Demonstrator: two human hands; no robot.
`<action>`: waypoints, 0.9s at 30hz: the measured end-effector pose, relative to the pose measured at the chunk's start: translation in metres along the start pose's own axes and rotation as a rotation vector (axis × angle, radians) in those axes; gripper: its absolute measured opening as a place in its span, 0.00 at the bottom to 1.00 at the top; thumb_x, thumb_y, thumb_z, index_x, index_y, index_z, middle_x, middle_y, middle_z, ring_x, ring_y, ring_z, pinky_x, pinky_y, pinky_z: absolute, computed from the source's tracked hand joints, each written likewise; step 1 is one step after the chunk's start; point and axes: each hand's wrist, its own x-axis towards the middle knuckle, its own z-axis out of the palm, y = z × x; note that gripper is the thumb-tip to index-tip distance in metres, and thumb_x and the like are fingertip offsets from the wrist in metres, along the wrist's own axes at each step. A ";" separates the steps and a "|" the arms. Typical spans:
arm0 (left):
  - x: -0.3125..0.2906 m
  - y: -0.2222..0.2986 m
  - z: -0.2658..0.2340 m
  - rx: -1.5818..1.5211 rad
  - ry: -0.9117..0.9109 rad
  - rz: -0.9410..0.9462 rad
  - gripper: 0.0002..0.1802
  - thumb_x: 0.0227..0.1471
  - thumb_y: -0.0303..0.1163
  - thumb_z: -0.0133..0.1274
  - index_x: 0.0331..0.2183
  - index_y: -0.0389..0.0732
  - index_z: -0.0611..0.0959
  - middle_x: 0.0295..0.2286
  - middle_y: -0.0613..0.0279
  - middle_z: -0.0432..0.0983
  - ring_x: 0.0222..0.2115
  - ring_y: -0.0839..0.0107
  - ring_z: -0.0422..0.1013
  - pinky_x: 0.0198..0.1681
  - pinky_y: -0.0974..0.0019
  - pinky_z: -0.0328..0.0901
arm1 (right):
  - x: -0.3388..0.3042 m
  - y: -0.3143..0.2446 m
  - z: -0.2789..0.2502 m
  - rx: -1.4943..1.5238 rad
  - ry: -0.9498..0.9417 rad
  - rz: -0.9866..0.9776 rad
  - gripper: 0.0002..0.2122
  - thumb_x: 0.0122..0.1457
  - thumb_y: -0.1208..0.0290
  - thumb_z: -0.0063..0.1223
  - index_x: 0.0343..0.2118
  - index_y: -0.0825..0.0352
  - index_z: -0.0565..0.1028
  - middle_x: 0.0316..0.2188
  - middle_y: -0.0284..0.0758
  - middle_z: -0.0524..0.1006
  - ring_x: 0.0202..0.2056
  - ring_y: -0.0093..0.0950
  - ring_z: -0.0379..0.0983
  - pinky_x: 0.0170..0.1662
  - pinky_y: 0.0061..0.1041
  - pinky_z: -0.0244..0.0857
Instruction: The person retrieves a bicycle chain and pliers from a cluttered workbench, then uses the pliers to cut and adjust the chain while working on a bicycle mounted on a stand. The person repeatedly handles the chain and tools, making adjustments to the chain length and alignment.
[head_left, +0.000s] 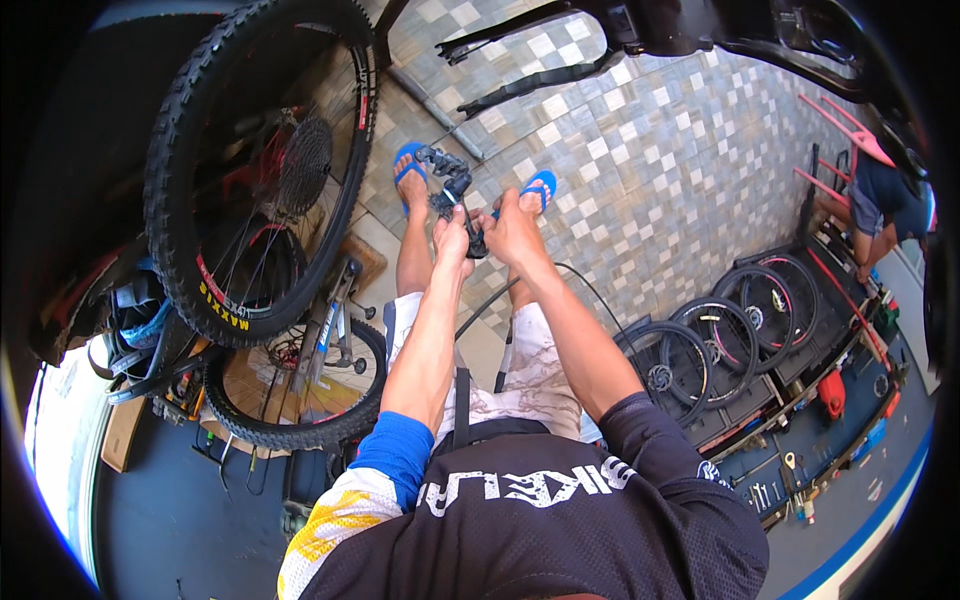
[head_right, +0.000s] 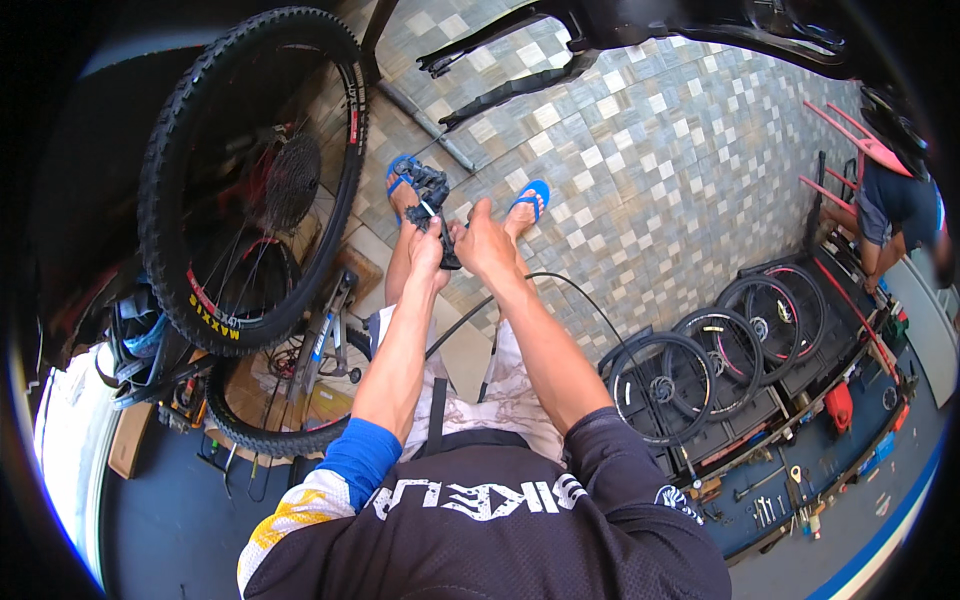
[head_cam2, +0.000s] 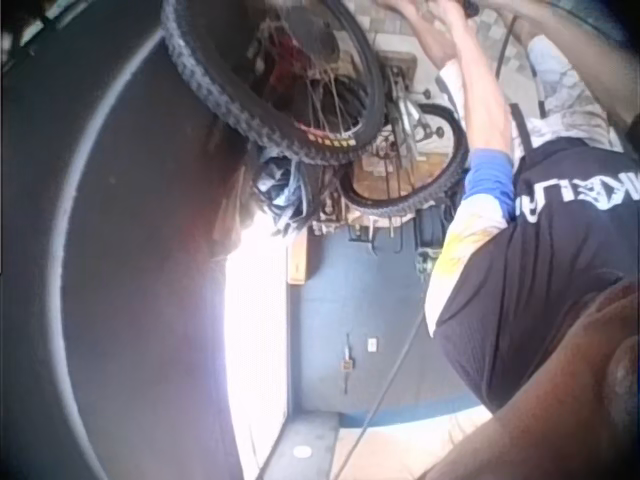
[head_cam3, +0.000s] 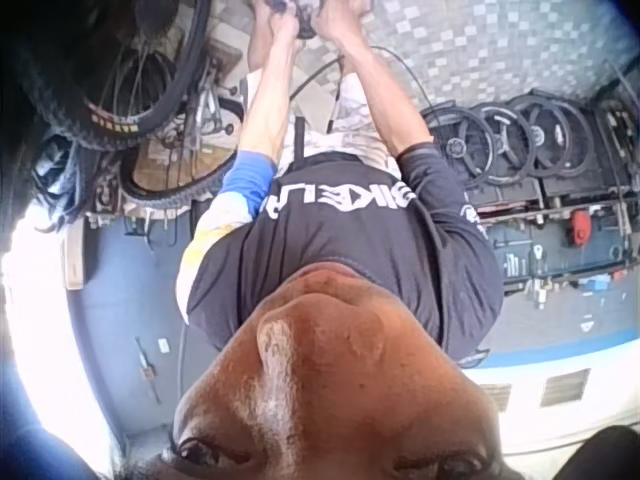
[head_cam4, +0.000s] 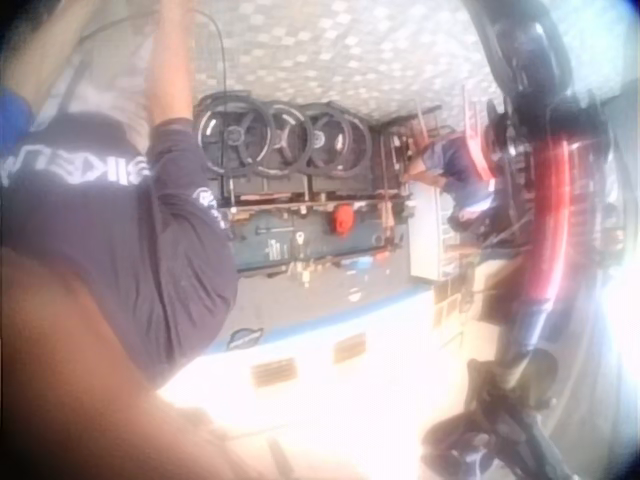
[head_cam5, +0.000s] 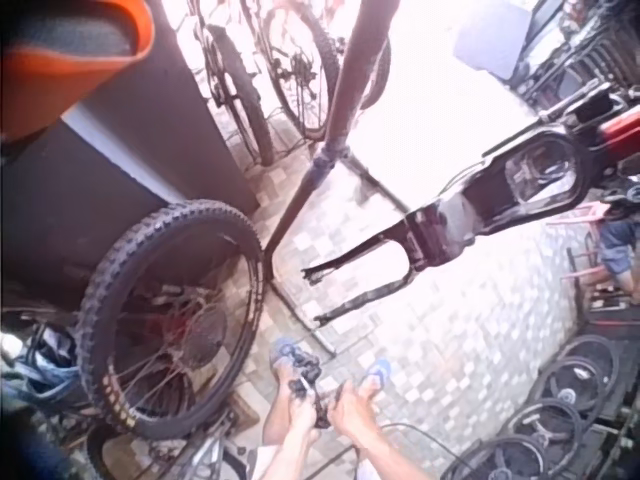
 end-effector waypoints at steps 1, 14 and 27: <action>0.000 -0.001 -0.005 -0.008 -0.032 -0.033 0.16 0.71 0.40 0.45 0.52 0.40 0.71 0.37 0.55 0.79 0.33 0.67 0.79 0.37 0.60 0.76 | -0.006 -0.001 0.003 -0.031 0.036 0.000 0.17 0.59 0.65 0.61 0.43 0.70 0.68 0.37 0.60 0.75 0.40 0.61 0.74 0.46 0.52 0.66; 0.011 0.016 -0.018 0.057 -0.030 -0.381 0.19 0.71 0.45 0.44 0.55 0.47 0.74 0.47 0.57 0.77 0.46 0.61 0.76 0.49 0.49 0.74 | -0.008 0.001 -0.017 0.085 -0.076 -0.253 0.17 0.54 0.59 0.67 0.36 0.65 0.73 0.27 0.47 0.78 0.31 0.49 0.78 0.37 0.42 0.71; 0.001 -0.007 -0.013 -0.079 -0.146 -0.404 0.18 0.72 0.47 0.39 0.54 0.47 0.70 0.38 0.46 0.78 0.35 0.50 0.79 0.36 0.37 0.74 | -0.002 -0.004 -0.044 -0.435 -0.044 -0.190 0.26 0.68 0.48 0.44 0.33 0.71 0.79 0.29 0.61 0.80 0.40 0.60 0.78 0.51 0.68 0.58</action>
